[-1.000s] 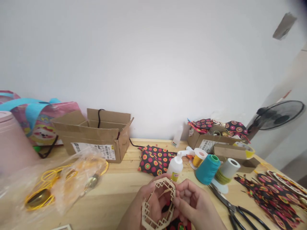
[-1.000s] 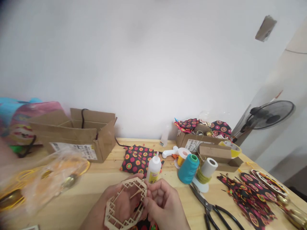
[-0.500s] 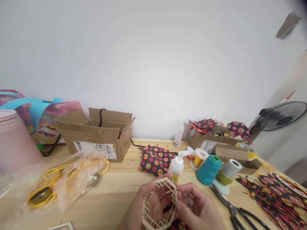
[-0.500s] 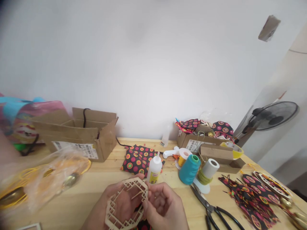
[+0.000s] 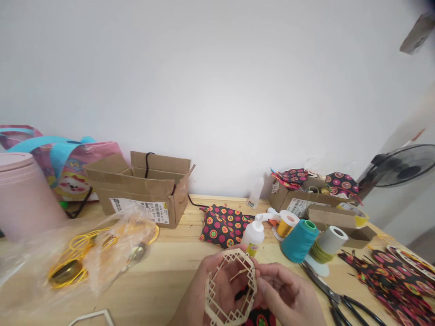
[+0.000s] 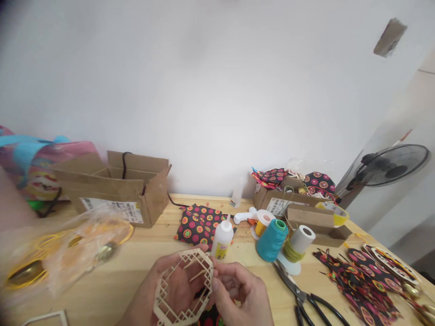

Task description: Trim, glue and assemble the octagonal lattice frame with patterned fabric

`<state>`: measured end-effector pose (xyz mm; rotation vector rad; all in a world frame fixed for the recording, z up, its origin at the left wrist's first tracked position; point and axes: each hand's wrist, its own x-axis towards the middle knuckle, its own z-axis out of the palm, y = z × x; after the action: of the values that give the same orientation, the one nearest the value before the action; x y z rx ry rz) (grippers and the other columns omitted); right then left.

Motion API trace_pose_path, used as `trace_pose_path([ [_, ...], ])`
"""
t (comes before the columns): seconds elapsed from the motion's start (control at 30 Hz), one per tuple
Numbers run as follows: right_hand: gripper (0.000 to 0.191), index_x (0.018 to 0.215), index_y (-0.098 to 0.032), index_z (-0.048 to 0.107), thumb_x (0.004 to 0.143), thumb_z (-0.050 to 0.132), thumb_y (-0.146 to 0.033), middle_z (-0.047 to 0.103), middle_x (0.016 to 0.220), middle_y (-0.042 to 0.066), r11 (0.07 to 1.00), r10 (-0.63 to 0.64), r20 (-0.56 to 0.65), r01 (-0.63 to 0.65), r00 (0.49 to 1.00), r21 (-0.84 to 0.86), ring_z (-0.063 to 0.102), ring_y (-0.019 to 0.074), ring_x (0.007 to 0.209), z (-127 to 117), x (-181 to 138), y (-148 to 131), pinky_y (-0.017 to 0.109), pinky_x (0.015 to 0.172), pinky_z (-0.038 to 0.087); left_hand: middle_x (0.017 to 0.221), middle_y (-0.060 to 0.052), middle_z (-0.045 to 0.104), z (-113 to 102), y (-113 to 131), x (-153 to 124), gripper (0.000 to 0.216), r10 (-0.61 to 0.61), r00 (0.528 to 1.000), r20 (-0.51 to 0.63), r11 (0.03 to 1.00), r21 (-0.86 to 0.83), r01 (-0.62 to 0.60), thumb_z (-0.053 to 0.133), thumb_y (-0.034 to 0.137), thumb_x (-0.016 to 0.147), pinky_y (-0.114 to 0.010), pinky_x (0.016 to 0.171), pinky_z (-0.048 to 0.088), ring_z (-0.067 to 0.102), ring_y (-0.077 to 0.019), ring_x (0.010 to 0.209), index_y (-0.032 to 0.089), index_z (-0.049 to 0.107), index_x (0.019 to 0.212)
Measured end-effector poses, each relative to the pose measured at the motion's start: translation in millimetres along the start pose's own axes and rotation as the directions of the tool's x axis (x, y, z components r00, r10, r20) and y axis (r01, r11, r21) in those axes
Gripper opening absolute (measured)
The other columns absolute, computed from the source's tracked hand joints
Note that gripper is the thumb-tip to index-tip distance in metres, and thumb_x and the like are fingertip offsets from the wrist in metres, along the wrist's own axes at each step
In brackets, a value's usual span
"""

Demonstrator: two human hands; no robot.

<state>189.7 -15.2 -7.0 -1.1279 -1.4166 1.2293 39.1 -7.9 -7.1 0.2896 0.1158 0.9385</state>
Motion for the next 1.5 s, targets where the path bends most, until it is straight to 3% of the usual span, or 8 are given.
trace_pose_path([
  [0.27, 0.017, 0.083, -0.019, 0.067, 0.074, 0.060, -0.032, 0.067, 0.060, 0.002, 0.951, -0.245, -0.180, 0.201, 0.953, -0.235, 0.062, 0.0144, 0.051, -5.0, -0.4, -4.0, 0.021, 0.050, 0.051, 0.084, -0.008, 0.072, -3.4, 1.2, 0.7, 0.037, -0.072, 0.991, -0.111, 0.997, -0.033, 0.069, 0.033, 0.031, 0.087, -0.037, 0.075, 0.046, 0.064, -0.0192, 0.082, 0.014, 0.066, 0.093],
  [0.43, 0.014, 0.086, -0.019, 0.067, 0.077, 0.056, -0.017, 0.063, 0.069, 0.004, 0.638, -0.579, 0.068, 0.504, 0.812, -0.582, 0.059, 0.0143, 0.060, -3.6, 3.4, -27.8, 0.022, 0.054, 0.050, 0.082, -0.008, 0.071, -10.2, -4.4, 0.4, 0.043, -0.169, 0.981, -0.097, 0.983, 0.053, 0.175, 0.040, 0.044, 0.083, -0.034, 0.069, 0.047, 0.063, -0.0194, 0.079, 0.010, 0.065, 0.091],
  [0.73, 0.023, 0.071, -0.019, 0.064, 0.080, 0.045, -0.010, 0.059, 0.068, 0.003, 0.393, -0.435, 0.420, 0.587, 0.797, -0.708, 0.056, 0.0124, 0.060, 0.6, 11.3, -54.2, 0.020, 0.053, 0.044, 0.079, -0.006, 0.066, -14.0, -8.2, -1.8, 0.044, -0.144, 0.971, -0.189, 0.943, 0.270, 0.193, 0.041, 0.050, 0.081, -0.030, 0.065, 0.044, 0.058, -0.0159, 0.074, 0.014, 0.065, 0.088],
  [0.87, 0.026, 0.068, -0.019, 0.061, 0.082, 0.040, -0.012, 0.058, 0.065, 0.003, 0.255, -0.437, 0.419, 0.556, 0.796, -0.791, 0.056, 0.0136, 0.057, -2.1, 11.5, -51.0, 0.021, 0.049, 0.043, 0.075, -0.005, 0.065, -4.1, -6.2, -3.5, 0.044, -0.141, 0.963, -0.228, 0.944, 0.261, 0.200, 0.038, 0.048, 0.083, -0.031, 0.066, 0.044, 0.056, -0.0161, 0.074, 0.014, 0.066, 0.080],
  [1.0, 0.022, 0.077, -0.018, 0.058, 0.086, 0.039, -0.015, 0.059, 0.073, 0.004, 0.412, -0.490, 0.266, 0.490, 0.830, -0.768, 0.057, 0.0134, 0.065, -12.3, 11.2, -42.2, 0.021, 0.058, 0.046, 0.074, -0.007, 0.066, 0.4, -1.7, -0.7, 0.052, -0.178, 0.944, -0.276, 0.952, 0.195, 0.237, 0.038, 0.054, 0.080, -0.036, 0.067, 0.046, 0.058, -0.0180, 0.072, 0.011, 0.067, 0.081],
  [1.13, 0.019, 0.085, -0.019, 0.061, 0.087, 0.043, -0.015, 0.059, 0.078, 0.003, 0.533, -0.445, 0.310, 0.527, 0.840, -0.663, 0.057, 0.0129, 0.072, -15.8, 10.1, -40.5, 0.020, 0.063, 0.046, 0.074, -0.008, 0.065, -3.5, -2.1, 1.1, 0.053, -0.185, 0.942, -0.281, 0.953, 0.182, 0.242, 0.042, 0.055, 0.078, -0.035, 0.064, 0.047, 0.058, -0.0181, 0.072, 0.009, 0.066, 0.080],
  [1.33, 0.021, 0.072, -0.019, 0.059, 0.085, 0.044, -0.013, 0.056, 0.069, 0.002, 0.319, -0.376, 0.424, 0.545, 0.824, -0.776, 0.054, 0.0130, 0.061, -3.4, 10.5, -43.9, 0.021, 0.053, 0.042, 0.077, -0.008, 0.065, -6.9, -5.4, -0.3, 0.050, -0.183, 0.946, -0.268, 0.947, 0.209, 0.243, 0.040, 0.053, 0.080, -0.033, 0.063, 0.045, 0.058, -0.0176, 0.074, 0.010, 0.065, 0.079],
  [1.5, 0.025, 0.063, -0.020, 0.053, 0.083, 0.039, -0.013, 0.056, 0.064, 0.002, 0.124, -0.516, 0.394, 0.522, 0.760, -0.844, 0.052, 0.0159, 0.055, 3.0, 8.6, -31.3, 0.024, 0.047, 0.039, 0.069, -0.007, 0.066, -6.4, -6.5, 1.5, 0.052, -0.232, 0.943, -0.237, 0.938, 0.203, 0.282, 0.037, 0.056, 0.080, -0.033, 0.065, 0.043, 0.059, -0.0183, 0.067, 0.012, 0.065, 0.073],
])
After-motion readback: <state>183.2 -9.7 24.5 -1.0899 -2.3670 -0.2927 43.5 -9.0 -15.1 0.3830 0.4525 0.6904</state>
